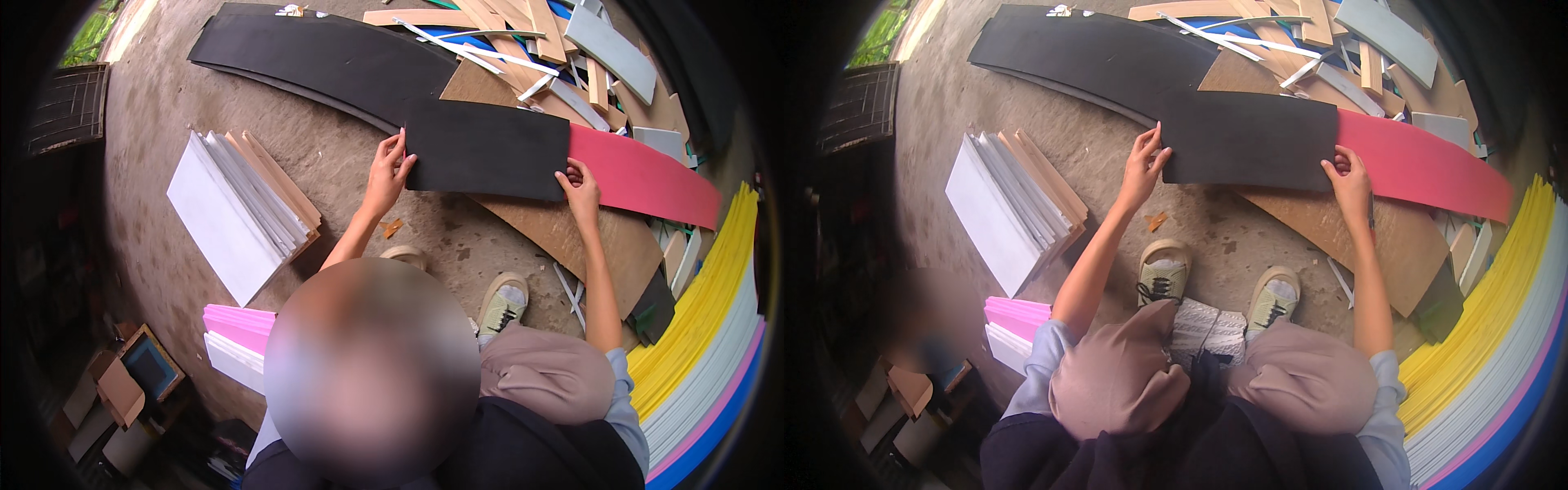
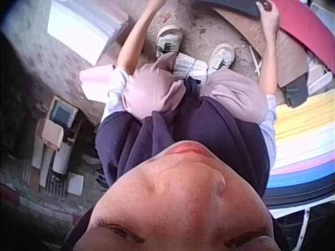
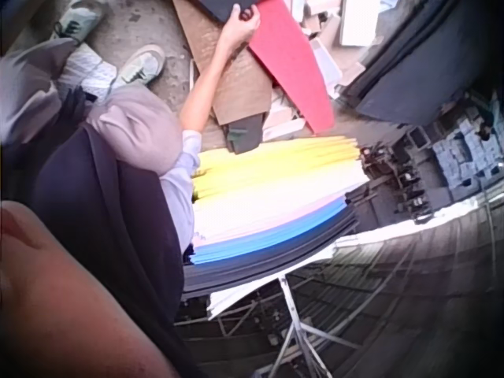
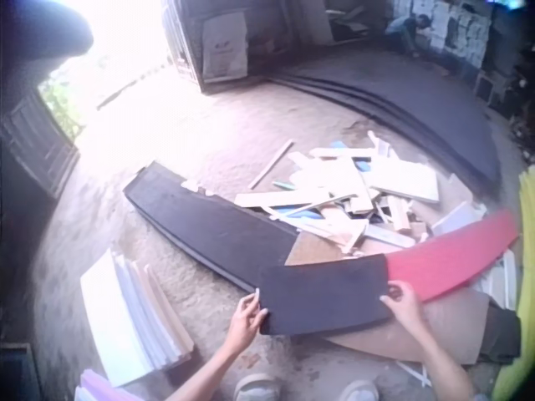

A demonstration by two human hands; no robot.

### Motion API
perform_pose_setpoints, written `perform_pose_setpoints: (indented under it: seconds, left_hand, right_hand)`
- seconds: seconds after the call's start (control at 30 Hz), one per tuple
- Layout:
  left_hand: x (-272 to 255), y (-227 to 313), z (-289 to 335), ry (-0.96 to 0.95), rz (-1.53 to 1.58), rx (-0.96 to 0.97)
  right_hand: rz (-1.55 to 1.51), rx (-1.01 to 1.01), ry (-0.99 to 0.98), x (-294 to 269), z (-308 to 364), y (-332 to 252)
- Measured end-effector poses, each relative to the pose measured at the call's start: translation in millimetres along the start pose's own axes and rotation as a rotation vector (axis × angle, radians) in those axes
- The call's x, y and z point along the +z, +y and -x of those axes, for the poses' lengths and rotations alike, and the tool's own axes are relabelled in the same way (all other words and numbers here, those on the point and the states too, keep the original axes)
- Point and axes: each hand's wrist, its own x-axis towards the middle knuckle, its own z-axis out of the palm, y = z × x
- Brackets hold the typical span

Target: The person sits on the floor and repeatedly uses scissors to cut pink and black cardstock sheets to size. They align the sheets, cut along the edges, and stack the finished pieces.

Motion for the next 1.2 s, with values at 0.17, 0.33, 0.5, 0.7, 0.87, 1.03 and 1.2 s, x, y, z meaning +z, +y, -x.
perform_pose_setpoints:
  seconds: [0.17, 0.33, 0.5, 0.7, 0.87, 1.03, 1.2]
  left_hand:
    - [-2, -7, -3, 0.017, -0.062, -0.019]
    - [0, -7, -7, 0.006, 0.020, -0.132]
    - [1, -7, -7, 0.030, 0.006, -0.162]
    - [19, 8, 10, 0.240, 0.040, -0.062]
    - [12, -1, 12, 0.176, -0.090, 0.124]
    - [-12, 9, 22, -0.101, -0.524, 0.467]
    - [-9, -5, 20, -0.066, -0.501, 0.420]
  right_hand:
    - [-0.038, 0.000, -0.040, 1, -3, -4]
    - [-0.222, 0.097, -0.181, -14, -23, 10]
    - [-0.278, 0.182, -0.255, -17, -34, 13]
    - [-0.291, 0.253, -0.167, -10, -32, 8]
    - [-0.223, 0.229, -0.153, -7, -37, 15]
    - [-0.231, 0.206, -0.153, -8, -33, 9]
    - [-0.229, 0.179, -0.162, -8, -34, 9]
